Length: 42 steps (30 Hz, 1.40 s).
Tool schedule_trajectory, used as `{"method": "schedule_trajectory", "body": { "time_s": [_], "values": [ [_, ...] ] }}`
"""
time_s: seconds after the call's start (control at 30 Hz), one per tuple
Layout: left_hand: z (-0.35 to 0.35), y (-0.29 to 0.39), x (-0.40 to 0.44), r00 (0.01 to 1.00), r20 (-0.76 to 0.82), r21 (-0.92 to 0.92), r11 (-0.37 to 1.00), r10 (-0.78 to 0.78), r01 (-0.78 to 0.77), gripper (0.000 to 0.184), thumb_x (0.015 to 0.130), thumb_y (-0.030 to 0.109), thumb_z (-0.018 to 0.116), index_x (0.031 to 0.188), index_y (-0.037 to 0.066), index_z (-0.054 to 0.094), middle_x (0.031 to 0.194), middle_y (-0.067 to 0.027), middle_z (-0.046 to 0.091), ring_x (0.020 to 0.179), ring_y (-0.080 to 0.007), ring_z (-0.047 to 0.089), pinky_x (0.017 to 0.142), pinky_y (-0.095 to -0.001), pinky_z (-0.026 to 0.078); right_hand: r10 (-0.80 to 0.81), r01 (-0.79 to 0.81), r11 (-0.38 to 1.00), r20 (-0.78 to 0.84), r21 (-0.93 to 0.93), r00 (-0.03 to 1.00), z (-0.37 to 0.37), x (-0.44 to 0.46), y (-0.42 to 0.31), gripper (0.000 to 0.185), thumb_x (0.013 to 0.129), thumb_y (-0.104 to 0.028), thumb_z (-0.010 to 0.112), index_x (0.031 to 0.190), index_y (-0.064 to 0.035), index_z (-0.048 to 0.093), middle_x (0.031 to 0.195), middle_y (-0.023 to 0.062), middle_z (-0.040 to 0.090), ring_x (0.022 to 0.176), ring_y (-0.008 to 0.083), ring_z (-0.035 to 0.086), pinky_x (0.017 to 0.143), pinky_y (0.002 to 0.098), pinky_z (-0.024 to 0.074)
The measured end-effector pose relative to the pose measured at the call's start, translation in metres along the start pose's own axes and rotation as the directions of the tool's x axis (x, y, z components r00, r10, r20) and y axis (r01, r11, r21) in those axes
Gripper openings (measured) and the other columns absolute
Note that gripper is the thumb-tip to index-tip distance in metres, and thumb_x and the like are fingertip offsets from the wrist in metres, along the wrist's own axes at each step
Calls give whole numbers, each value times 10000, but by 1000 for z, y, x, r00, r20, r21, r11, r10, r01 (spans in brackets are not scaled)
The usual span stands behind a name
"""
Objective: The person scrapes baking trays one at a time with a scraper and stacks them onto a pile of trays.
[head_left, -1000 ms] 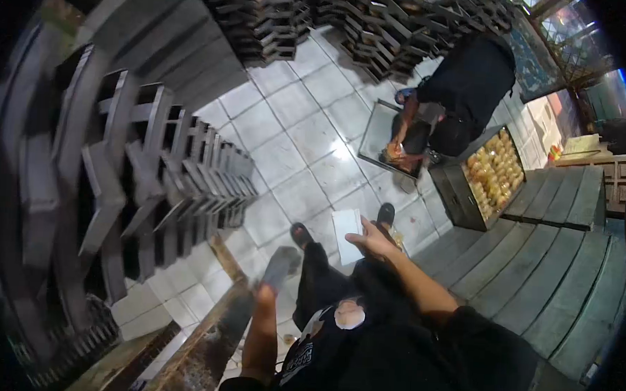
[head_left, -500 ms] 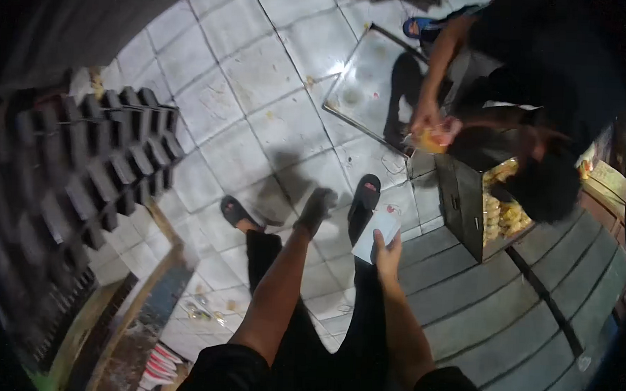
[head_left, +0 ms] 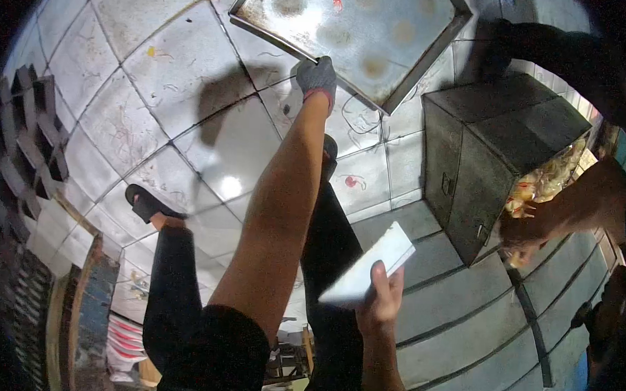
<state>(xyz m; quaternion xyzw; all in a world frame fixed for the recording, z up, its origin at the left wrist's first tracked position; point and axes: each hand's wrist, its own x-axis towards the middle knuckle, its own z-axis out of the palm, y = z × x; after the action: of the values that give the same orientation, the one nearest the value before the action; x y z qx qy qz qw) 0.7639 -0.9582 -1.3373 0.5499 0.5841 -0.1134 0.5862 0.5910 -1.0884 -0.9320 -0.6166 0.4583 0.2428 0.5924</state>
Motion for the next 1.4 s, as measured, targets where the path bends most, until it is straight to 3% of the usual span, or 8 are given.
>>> {"method": "schedule_trajectory", "body": {
  "time_s": [0.1, 0.37, 0.7, 0.83, 0.97, 1.13, 1.3, 1.4],
  "values": [
    [-71, 48, -57, 992, 34, -632, 772, 121, -73, 322, 935, 95, 647, 1202, -19, 510, 1127, -81, 545, 1058, -193, 515, 959, -369, 440, 6, -8, 1000, 86, 18, 996, 14, -16, 2, 542, 984, -143, 637, 1448, 11, 404, 1228, 87, 586, 1106, 184, 561, 1007, 361, 416],
    [-453, 39, -202, 971, 45, -687, 713, 234, -140, 814, 905, 79, 614, 1602, 111, 194, 1442, -96, 458, 1296, -243, 479, 1066, -377, 447, 2, 211, 892, 471, -399, 882, 137, -90, 34, 403, 999, -184, 696, 1324, 9, 557, 1158, 92, 710, 1062, 162, 661, 947, 330, 519],
    [-696, -106, -231, 965, -180, -133, 968, 189, -214, 955, 836, -47, 664, 1634, 141, 174, 1560, -119, 384, 1321, -267, 464, 1093, -375, 438, -45, 894, 386, 964, -225, 263, 354, -164, 292, 210, 907, -74, 635, 1101, 4, 616, 1088, 206, 641, 948, 449, 641, 815, 488, 555],
    [-711, -101, -230, 990, -109, -585, 811, -88, 8, 805, 860, 24, 703, 1533, 69, 263, 1416, -110, 453, 1282, -252, 461, 1116, -394, 388, -262, 985, -172, 965, -31, -15, 380, -112, 379, 297, 857, -28, 615, 1153, -34, 597, 1024, 144, 642, 920, 359, 668, 759, 441, 587],
    [-733, -134, -222, 990, -65, -626, 777, -125, 57, 895, 868, 5, 666, 1606, 83, 167, 1495, -141, 438, 1352, -282, 450, 1148, -404, 374, -104, 879, -158, 893, -450, 439, 438, -59, 385, 317, 898, -75, 555, 1205, -51, 632, 1131, 154, 681, 954, 337, 686, 736, 445, 584],
    [-742, -130, -215, 986, 18, -697, 705, -165, 131, 890, 867, 5, 681, 1611, 75, 198, 1519, -140, 426, 1374, -298, 441, 1160, -432, 381, -260, 979, -206, 964, -6, -49, 397, -81, 421, 334, 880, -70, 586, 1204, -90, 664, 1151, 132, 716, 992, 338, 710, 833, 432, 586],
    [-742, -177, -208, 958, -86, -701, 700, -272, 136, 879, 880, -69, 628, 1629, 168, 235, 1510, -113, 465, 1309, -317, 515, 1114, -415, 455, -170, 673, -80, 676, -735, 717, 441, 95, 366, 492, 784, 34, 712, 1263, 2, 604, 1117, 264, 686, 1033, 447, 669, 893, 502, 548],
    [-748, -193, -215, 974, -152, -642, 766, -169, 33, 906, 909, -31, 637, 1652, 177, 163, 1529, -97, 447, 1321, -296, 499, 1113, -397, 445, -258, 818, 114, 779, -563, 572, 444, 95, 362, 294, 905, -30, 635, 1197, 2, 635, 1036, 258, 717, 979, 417, 703, 788, 455, 567]
  ]
}}
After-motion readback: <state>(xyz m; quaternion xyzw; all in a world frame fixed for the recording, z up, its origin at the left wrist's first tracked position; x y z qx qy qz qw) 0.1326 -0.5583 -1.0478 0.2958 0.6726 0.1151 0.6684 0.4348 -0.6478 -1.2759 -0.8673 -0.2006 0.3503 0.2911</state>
